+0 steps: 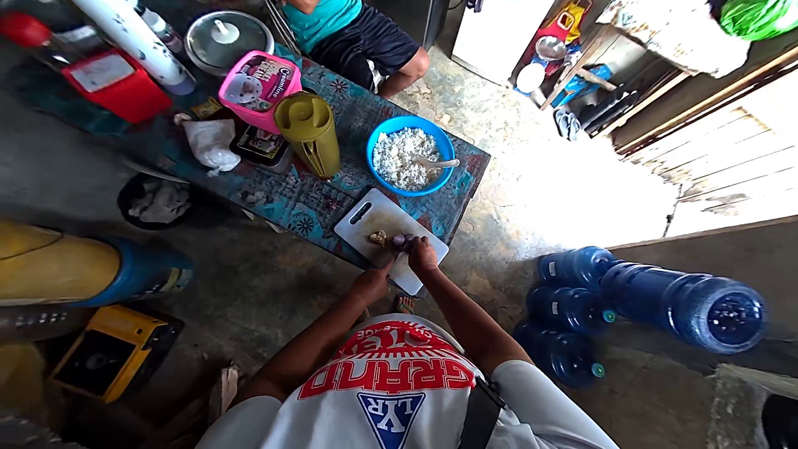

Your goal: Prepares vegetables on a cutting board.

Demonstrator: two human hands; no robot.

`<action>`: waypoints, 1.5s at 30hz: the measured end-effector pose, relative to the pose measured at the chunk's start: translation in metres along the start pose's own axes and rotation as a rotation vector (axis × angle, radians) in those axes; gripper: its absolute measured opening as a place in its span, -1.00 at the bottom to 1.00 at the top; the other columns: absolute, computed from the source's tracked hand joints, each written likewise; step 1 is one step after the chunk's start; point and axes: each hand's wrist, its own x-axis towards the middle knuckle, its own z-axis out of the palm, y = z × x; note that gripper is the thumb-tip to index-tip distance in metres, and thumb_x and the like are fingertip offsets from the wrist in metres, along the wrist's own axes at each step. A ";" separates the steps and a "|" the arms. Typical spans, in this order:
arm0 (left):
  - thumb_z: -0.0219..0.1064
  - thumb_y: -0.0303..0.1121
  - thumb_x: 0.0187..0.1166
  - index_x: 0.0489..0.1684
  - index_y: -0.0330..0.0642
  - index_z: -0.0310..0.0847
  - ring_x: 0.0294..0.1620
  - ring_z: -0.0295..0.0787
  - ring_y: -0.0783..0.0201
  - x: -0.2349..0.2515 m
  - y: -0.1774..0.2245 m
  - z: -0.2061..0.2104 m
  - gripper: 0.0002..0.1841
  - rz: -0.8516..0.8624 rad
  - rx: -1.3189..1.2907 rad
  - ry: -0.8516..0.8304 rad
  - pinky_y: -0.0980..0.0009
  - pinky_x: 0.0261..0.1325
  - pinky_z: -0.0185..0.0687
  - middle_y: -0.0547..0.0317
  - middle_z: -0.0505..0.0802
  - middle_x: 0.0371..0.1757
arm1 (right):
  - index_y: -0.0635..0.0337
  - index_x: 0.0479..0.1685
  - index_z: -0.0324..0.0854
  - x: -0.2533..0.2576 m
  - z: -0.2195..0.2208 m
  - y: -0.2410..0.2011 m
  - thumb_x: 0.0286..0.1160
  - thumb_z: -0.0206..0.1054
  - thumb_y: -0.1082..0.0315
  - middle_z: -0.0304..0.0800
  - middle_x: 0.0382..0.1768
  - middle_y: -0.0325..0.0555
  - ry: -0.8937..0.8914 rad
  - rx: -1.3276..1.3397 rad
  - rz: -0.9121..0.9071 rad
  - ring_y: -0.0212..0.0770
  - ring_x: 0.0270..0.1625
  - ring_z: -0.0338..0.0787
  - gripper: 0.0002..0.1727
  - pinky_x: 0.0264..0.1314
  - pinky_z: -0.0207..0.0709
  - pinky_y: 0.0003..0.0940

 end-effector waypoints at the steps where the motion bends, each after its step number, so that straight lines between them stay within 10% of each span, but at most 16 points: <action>1: -0.04 -0.24 0.90 0.98 0.37 -0.36 0.35 0.76 -0.27 -0.003 0.005 0.001 -0.29 -0.014 0.025 0.004 -0.22 0.42 0.58 -0.31 0.80 0.29 | 0.31 0.32 0.59 -0.001 -0.001 -0.002 0.53 0.31 0.49 0.56 0.42 0.35 -0.007 0.002 0.021 0.31 0.32 0.74 -0.63 0.26 0.69 0.24; 36: -0.08 -0.30 0.91 0.98 0.31 -0.39 0.38 0.74 -0.27 0.018 0.012 0.017 -0.29 -0.028 0.024 -0.057 -0.22 0.41 0.60 -0.33 0.73 0.39 | 0.36 0.05 0.73 0.000 0.002 0.023 0.59 0.36 0.35 0.81 0.11 0.26 0.104 0.301 0.051 0.20 0.25 0.80 -0.75 0.39 0.61 0.17; 40: -0.02 -0.24 0.91 0.98 0.26 -0.32 -0.09 0.81 -0.12 0.028 -0.020 0.007 -0.30 0.100 -0.246 -0.090 -0.06 0.05 0.71 -0.35 0.74 0.29 | 0.39 0.03 0.74 -0.005 0.000 0.020 0.46 0.46 0.45 0.81 0.09 0.29 0.109 0.308 0.031 0.25 0.23 0.79 -0.76 0.36 0.61 0.21; 45: -0.05 -0.27 0.91 0.99 0.28 -0.34 0.31 0.78 -0.28 0.005 0.003 0.001 -0.30 0.061 0.059 -0.017 -0.20 0.41 0.58 -0.33 0.80 0.26 | 0.35 0.02 0.74 0.006 -0.002 0.023 0.55 0.42 0.31 0.83 0.07 0.25 0.074 0.277 0.060 0.20 0.25 0.80 -0.74 0.40 0.60 0.18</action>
